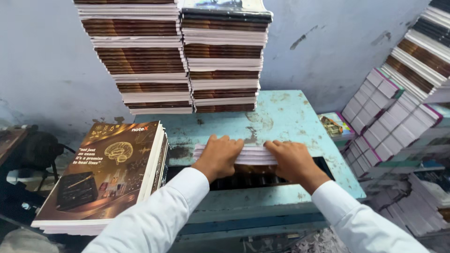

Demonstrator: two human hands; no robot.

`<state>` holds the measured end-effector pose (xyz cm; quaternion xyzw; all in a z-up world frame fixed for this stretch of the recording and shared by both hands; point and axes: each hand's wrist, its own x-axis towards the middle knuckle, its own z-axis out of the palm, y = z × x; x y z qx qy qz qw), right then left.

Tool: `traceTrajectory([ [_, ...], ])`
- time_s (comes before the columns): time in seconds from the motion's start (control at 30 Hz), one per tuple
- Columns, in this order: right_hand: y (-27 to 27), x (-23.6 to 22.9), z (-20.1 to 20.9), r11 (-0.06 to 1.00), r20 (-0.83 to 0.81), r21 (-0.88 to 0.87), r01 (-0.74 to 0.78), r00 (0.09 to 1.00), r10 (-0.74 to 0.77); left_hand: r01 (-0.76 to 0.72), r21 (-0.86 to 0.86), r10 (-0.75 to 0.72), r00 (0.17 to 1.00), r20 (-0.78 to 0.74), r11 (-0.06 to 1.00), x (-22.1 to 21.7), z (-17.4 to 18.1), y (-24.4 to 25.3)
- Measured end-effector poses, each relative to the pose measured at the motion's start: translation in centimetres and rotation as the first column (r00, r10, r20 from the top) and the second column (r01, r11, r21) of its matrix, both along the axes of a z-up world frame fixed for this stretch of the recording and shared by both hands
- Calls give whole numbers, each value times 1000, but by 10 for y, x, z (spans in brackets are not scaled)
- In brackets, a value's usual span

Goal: The person places stacks of loose paper into a binding machine, presses down to secure the binding, and then stacks the finished notebooks on a pile.

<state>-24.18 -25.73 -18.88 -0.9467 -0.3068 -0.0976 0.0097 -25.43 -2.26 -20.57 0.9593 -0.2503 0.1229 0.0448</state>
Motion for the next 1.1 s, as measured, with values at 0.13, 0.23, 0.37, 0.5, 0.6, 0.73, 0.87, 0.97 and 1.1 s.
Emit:
traceTrajectory([
  [0.13,-1,5,-11,997,-22,23,-76,997,76,-13,-69,10,998,-54,997,-3,-13,-3],
  [0.23,-4,15,-14,997,-93,-38,-61,994,57,19,-116,-25,998,-54,993,3,-14,1],
  [0.37,-3,20,-9,996,-118,-37,-87,990,82,25,-77,-32,996,-89,997,5,-5,5],
  [0.5,-3,14,-11,994,-165,-45,-95,982,87,39,-62,-48,989,-140,997,1,-3,3],
  [0.6,-4,12,-10,994,-188,-44,-99,978,89,48,-54,-56,985,-166,997,-1,-3,1],
  [0.73,-5,9,-7,992,-207,-34,-125,972,115,70,-58,-79,982,-170,996,-4,-5,2],
  [0.87,-5,6,-8,987,-272,-70,-148,954,124,102,-69,-115,972,-205,992,-12,-13,5],
  [0.97,0,5,-13,983,-273,-82,-166,952,138,59,-48,-68,972,-227,997,-14,-20,7],
  [1.1,9,17,-21,983,-257,-74,-169,955,145,30,-58,-41,978,-205,998,-3,-30,12],
])
